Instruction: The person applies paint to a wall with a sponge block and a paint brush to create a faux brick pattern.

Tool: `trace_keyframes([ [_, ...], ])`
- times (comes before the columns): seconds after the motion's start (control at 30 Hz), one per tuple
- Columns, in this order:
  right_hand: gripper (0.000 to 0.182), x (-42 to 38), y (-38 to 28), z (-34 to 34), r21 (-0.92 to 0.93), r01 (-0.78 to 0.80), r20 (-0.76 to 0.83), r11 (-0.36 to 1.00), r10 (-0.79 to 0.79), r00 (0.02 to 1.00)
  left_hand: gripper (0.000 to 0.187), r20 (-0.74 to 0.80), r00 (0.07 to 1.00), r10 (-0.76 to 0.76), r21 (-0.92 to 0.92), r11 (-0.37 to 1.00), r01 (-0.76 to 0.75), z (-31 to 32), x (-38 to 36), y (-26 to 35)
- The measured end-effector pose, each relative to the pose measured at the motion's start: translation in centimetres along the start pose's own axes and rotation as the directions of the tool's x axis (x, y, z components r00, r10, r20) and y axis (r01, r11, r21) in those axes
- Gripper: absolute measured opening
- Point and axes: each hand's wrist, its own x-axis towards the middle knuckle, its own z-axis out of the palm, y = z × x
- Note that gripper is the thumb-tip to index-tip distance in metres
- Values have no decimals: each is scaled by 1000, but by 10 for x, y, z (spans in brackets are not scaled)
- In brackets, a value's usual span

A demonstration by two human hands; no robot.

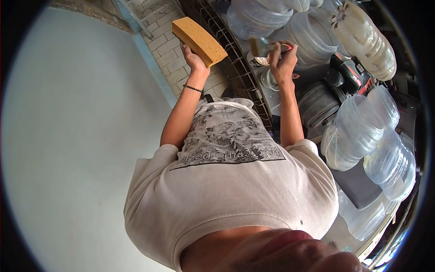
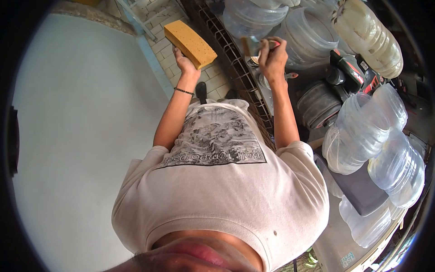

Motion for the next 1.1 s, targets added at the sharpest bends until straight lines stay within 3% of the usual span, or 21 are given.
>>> trace_keyframes([
  [0.07, 22, 3, 45, 0, -69, 80, -113, 994, -87, 990, 53, 73, 996, -57, -30, 998, 59, -4, -6, -6],
  [0.2, 22, -5, 96, 5, -194, 34, -62, 980, -47, 997, 50, 61, 992, -108, 9, 994, 108, -8, -14, -12],
  [0.37, 19, -12, 133, 19, -220, 37, -19, 975, -42, 999, 45, 67, 990, -121, 33, 992, 119, -8, -18, -9],
  [0.53, 17, -15, 146, 29, -238, 40, 19, 970, -36, 999, 44, 48, 988, -149, 55, 988, 146, -5, -21, -5],
  [0.73, 18, -8, 137, 19, -224, -13, -57, 974, 0, 998, 41, 39, 988, -149, 50, 988, 147, -4, -20, -3],
  [0.83, 19, -8, 137, 17, -237, 36, -76, 971, -55, 996, 40, 49, 987, -156, 35, 987, 155, -7, -15, -8],
  [1.1, 19, -12, 133, 13, -219, -37, -77, 975, 20, 997, 46, 62, 979, -194, 68, 979, 190, -1, -21, -6],
])
